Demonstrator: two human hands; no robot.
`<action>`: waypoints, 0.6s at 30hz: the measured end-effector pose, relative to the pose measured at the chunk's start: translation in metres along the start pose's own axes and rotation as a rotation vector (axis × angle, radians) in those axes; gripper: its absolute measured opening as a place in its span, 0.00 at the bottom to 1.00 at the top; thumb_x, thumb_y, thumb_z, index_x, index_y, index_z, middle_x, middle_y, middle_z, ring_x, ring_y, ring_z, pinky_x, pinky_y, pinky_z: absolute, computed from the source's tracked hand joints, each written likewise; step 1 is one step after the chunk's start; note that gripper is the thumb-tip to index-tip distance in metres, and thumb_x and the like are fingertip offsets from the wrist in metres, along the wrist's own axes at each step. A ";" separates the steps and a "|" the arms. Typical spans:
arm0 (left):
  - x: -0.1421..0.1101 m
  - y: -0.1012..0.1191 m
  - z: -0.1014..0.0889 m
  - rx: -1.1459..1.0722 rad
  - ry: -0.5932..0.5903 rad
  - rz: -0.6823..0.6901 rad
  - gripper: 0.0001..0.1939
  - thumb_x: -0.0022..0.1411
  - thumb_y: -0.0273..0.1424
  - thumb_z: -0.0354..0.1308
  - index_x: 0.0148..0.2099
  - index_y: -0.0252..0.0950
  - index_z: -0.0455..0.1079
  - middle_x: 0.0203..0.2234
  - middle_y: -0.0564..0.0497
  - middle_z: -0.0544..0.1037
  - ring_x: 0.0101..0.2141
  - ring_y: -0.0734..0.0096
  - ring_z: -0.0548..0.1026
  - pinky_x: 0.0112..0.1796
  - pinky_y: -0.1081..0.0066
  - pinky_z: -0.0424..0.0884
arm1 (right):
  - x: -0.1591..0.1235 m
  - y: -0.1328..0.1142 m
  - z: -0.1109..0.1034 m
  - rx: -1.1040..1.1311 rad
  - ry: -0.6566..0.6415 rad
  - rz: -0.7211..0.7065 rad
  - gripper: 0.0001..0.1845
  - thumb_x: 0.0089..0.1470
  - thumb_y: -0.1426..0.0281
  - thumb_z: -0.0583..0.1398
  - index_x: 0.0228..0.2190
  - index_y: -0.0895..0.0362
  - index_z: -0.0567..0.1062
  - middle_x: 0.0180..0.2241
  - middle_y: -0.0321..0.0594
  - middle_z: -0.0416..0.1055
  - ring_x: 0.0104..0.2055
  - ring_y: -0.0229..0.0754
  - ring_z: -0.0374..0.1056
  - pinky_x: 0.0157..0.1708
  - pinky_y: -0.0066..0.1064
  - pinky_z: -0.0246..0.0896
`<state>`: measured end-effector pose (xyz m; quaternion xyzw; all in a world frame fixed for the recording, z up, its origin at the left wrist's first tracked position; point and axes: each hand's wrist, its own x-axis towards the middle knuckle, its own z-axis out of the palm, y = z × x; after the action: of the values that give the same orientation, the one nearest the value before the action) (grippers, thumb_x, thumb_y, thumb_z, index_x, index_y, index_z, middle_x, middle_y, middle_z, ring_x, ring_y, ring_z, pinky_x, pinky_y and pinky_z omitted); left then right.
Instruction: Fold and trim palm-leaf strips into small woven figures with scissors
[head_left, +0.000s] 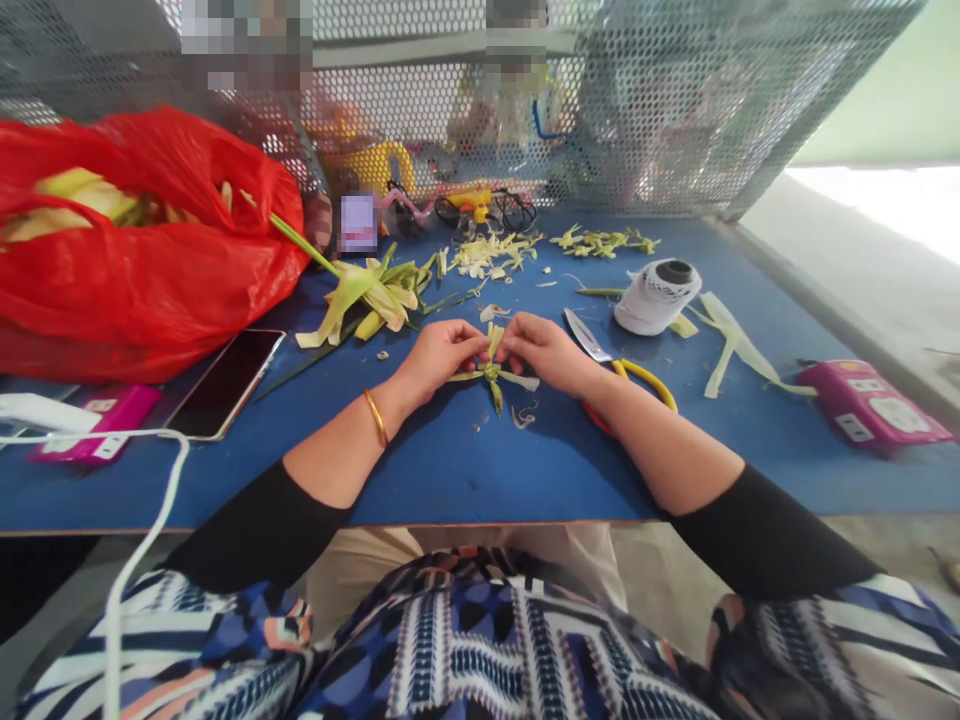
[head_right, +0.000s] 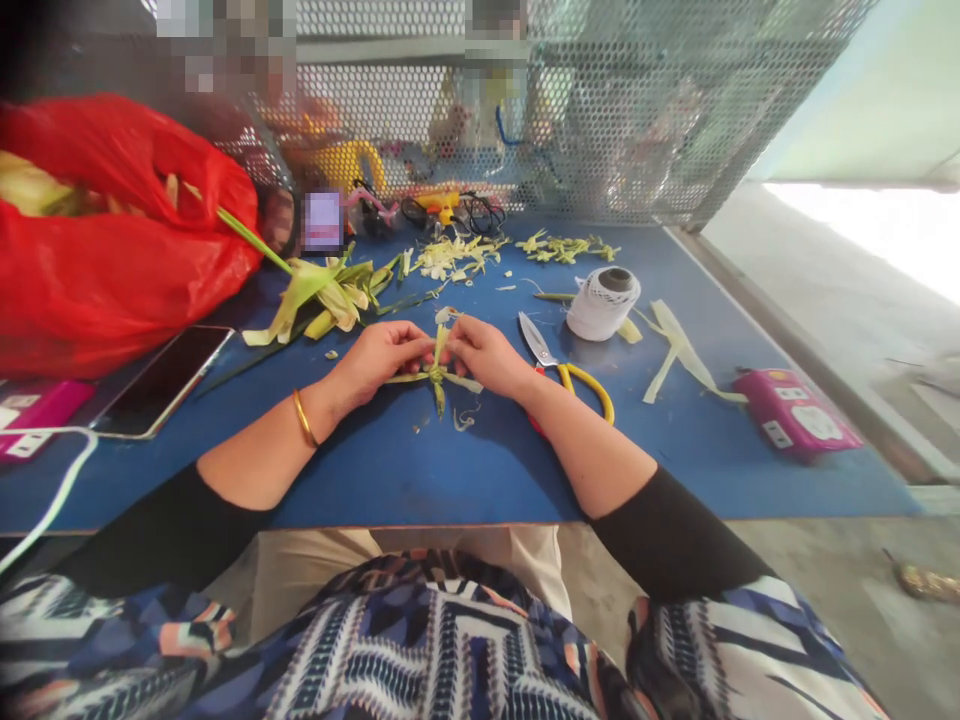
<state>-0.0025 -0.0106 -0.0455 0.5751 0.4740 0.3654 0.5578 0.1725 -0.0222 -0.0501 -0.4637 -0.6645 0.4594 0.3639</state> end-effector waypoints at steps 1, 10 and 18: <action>0.000 0.001 0.000 -0.029 0.010 -0.014 0.12 0.49 0.35 0.69 0.26 0.34 0.71 0.20 0.53 0.76 0.19 0.80 0.66 0.23 0.76 0.60 | 0.001 0.000 0.000 0.037 0.013 -0.004 0.07 0.55 0.74 0.56 0.26 0.55 0.66 0.26 0.33 0.73 0.22 0.31 0.61 0.24 0.26 0.54; 0.007 0.007 0.004 0.021 0.163 0.277 0.06 0.44 0.31 0.69 0.23 0.36 0.76 0.32 0.48 0.81 0.40 0.66 0.76 0.46 0.67 0.69 | 0.002 0.003 0.000 0.117 -0.030 -0.155 0.10 0.49 0.64 0.62 0.23 0.55 0.69 0.23 0.33 0.70 0.28 0.36 0.64 0.35 0.31 0.61; 0.003 0.026 0.009 -0.143 0.491 0.274 0.12 0.56 0.40 0.65 0.37 0.37 0.78 0.37 0.47 0.82 0.41 0.66 0.77 0.45 0.66 0.71 | 0.000 -0.006 -0.007 0.357 0.181 -0.157 0.12 0.48 0.60 0.67 0.26 0.55 0.73 0.27 0.36 0.74 0.30 0.37 0.69 0.37 0.33 0.65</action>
<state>0.0107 -0.0082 -0.0212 0.4872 0.4859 0.5980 0.4110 0.1774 -0.0211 -0.0418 -0.3780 -0.5714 0.4963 0.5331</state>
